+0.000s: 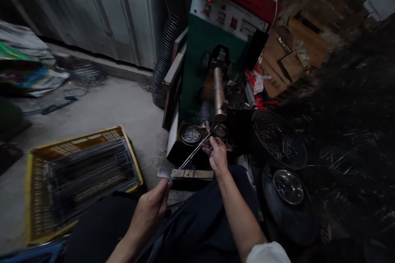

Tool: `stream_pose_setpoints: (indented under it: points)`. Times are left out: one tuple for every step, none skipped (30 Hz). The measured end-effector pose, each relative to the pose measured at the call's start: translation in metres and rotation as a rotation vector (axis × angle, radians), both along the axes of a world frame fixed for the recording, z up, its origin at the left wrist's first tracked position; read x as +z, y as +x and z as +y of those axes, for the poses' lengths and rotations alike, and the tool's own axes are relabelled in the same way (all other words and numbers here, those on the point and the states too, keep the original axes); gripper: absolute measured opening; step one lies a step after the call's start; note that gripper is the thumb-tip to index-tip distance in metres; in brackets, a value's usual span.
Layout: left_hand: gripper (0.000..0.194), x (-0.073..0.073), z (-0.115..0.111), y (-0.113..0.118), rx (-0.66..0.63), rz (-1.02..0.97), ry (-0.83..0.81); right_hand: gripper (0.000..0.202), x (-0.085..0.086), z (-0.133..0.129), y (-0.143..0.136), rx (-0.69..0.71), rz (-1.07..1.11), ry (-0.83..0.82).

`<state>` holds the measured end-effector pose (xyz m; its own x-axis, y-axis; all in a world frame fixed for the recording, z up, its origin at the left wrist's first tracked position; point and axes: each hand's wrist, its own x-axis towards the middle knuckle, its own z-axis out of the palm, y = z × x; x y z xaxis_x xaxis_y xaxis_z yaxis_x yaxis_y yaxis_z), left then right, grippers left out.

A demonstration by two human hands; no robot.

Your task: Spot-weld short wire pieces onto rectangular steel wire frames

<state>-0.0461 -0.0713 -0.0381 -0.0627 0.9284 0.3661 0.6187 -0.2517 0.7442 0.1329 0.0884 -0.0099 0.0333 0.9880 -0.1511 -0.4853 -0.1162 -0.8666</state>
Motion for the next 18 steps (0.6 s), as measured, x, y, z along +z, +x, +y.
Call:
stream_pose_setpoints:
  points:
    - [0.017,0.001,0.001,0.000,0.005,-0.003,-0.008,0.031,0.001,0.001,0.000,0.000,0.002,0.001]
    - [0.018,0.002,0.002,0.000,0.008,-0.007,-0.020,0.031,0.001,0.003,-0.001,-0.002,0.003,0.000]
    - [0.019,0.003,0.003,0.000,0.010,-0.010,-0.031,0.030,0.002,0.004,-0.001,-0.004,0.003,-0.004]
    - [0.020,0.004,0.005,0.000,0.014,-0.008,-0.036,0.030,0.002,0.006,-0.001,-0.008,0.003,-0.008]
    - [0.021,0.004,0.006,-0.001,0.016,-0.004,-0.040,0.029,0.003,0.007,-0.002,-0.011,0.005,-0.012]
    - [0.022,0.005,0.008,-0.001,0.017,-0.001,-0.046,0.029,0.003,0.008,-0.002,-0.013,0.008,-0.016]
    - [0.023,0.005,0.009,-0.002,0.015,0.001,-0.059,0.029,0.004,0.009,-0.002,-0.013,0.013,-0.019]
    - [0.023,0.005,0.010,-0.003,0.010,-0.002,-0.077,0.029,0.004,0.010,-0.003,-0.014,0.016,-0.024]
    - [0.022,0.006,0.011,-0.003,0.006,-0.006,-0.096,0.030,0.004,0.010,-0.002,-0.013,0.017,-0.028]
    - [0.022,0.006,0.011,-0.003,0.003,-0.011,-0.112,0.030,0.005,0.010,-0.002,-0.009,0.016,-0.029]
    - [0.022,0.007,0.011,-0.003,0.001,-0.017,-0.120,0.030,0.005,0.011,-0.001,0.004,0.014,-0.028]
    - [0.021,0.007,0.011,-0.002,0.003,-0.022,-0.121,0.031,0.004,0.011,0.000,0.023,0.010,-0.024]
    - [0.022,0.008,0.011,-0.001,0.005,-0.029,-0.116,0.032,0.004,0.011,0.002,0.045,0.002,-0.016]
    - [0.022,0.008,0.011,0.000,0.007,-0.038,-0.106,0.033,0.004,0.011,0.005,0.066,-0.018,-0.005]
    - [0.023,0.008,0.012,0.002,0.001,-0.047,-0.096,0.034,0.004,0.011,0.007,0.076,-0.053,0.006]
    - [0.023,0.008,0.014,0.004,-0.005,-0.056,-0.085,0.036,0.003,0.012,0.010,0.073,-0.104,0.017]
    - [0.024,0.007,0.016,0.006,-0.011,-0.065,-0.079,0.037,0.003,0.013,0.013,0.060,-0.161,0.028]
    - [0.024,0.007,0.018,0.008,-0.014,-0.071,-0.074,0.038,0.003,0.014,0.016,0.040,-0.216,0.040]
